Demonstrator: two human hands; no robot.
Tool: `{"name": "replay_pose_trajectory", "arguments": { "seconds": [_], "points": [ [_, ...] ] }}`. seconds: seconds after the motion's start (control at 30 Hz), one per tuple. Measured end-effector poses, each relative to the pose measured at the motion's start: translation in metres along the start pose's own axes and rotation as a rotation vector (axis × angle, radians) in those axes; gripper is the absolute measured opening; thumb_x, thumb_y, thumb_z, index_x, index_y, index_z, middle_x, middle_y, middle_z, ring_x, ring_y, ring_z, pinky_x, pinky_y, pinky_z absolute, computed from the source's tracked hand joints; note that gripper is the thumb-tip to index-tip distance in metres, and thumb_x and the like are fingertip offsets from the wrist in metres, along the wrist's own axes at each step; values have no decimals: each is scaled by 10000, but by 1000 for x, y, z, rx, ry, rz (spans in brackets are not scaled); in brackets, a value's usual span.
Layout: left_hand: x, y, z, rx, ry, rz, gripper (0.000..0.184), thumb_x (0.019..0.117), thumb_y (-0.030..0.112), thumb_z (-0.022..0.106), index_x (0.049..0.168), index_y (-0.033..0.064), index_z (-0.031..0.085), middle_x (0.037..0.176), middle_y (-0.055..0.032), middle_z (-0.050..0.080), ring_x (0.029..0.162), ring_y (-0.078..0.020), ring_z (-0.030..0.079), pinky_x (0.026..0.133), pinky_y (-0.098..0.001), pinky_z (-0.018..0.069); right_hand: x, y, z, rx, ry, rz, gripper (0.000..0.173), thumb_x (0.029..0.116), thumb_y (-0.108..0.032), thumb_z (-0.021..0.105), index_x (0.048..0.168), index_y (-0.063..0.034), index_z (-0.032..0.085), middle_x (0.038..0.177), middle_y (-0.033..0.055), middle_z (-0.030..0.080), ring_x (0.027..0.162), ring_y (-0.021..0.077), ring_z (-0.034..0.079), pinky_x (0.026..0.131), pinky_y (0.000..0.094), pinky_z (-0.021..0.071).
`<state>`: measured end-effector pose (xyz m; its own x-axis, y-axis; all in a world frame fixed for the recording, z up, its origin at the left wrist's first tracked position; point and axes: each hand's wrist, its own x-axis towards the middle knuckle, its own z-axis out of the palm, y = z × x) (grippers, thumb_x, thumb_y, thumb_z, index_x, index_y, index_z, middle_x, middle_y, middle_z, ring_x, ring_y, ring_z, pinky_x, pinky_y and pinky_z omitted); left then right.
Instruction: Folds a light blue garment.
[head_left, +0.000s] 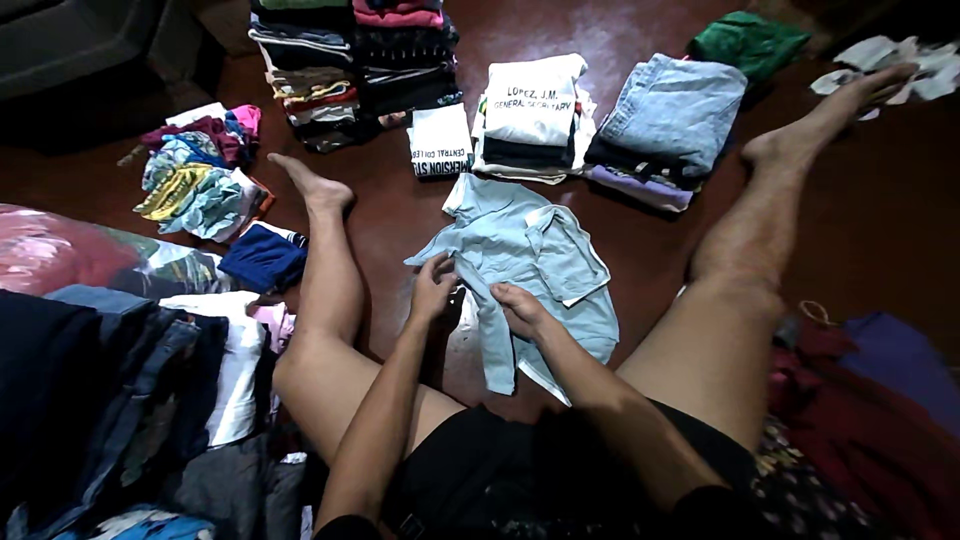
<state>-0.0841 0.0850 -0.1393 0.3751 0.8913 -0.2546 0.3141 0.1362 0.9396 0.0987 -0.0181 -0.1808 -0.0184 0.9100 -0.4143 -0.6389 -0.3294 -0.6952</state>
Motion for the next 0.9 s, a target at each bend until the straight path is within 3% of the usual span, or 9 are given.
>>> {"name": "replay_pose_trajectory", "arguments": {
  "seconds": [0.17, 0.33, 0.53, 0.7, 0.77, 0.9],
  "points": [
    [-6, 8, 10, -68, 20, 1, 454, 943, 106, 731, 1360, 53, 560, 1212, -127, 706, 920, -234, 731, 801, -427, 629, 1, 6, -3, 1, -110, -35, 54, 963, -82, 604, 937, -70, 650, 892, 47, 695, 849, 140, 664, 834, 364, 571],
    [-10, 12, 11, -144, 86, -24, 391, 905, 91, 779, 1250, 36, 604, 1025, -117, 728, 813, -204, 719, 745, -390, 626, -1, 3, 3, -187, -166, 19, 167, 1039, -147, 542, 950, -65, 657, 878, 17, 694, 819, 116, 660, 810, 333, 569],
    [-14, 14, 12, -212, 41, -55, 398, 897, 30, 768, 1251, 31, 586, 1045, -139, 713, 828, -246, 728, 767, -414, 640, 1, 3, 13, -111, -50, 58, 191, 1079, -222, 501, 1017, -79, 611, 828, 37, 662, 745, 152, 653, 721, 350, 573],
    [-15, 14, 13, -160, -36, -12, 461, 882, -3, 750, 1292, 51, 545, 1117, -133, 688, 842, -232, 710, 779, -408, 623, 3, 6, 17, -127, 9, 63, 109, 1043, -118, 573, 1023, -23, 621, 826, 87, 704, 741, 182, 692, 746, 369, 600],
    [-16, 14, 9, 0, -126, 53, 445, 877, 77, 782, 1257, 44, 555, 1103, -126, 675, 880, -211, 695, 804, -407, 611, 3, 6, 16, -117, 16, 48, 108, 1041, -109, 567, 1030, -25, 633, 855, 79, 699, 768, 178, 682, 758, 371, 594],
    [-12, 11, -3, 204, -299, 35, 276, 906, 242, 787, 1065, 42, 682, 904, -76, 690, 821, -172, 664, 793, -394, 576, 2, 6, 13, -86, 8, 26, 78, 1023, -94, 595, 1012, -33, 642, 903, 78, 691, 809, 185, 672, 781, 385, 589]
  ]
}}
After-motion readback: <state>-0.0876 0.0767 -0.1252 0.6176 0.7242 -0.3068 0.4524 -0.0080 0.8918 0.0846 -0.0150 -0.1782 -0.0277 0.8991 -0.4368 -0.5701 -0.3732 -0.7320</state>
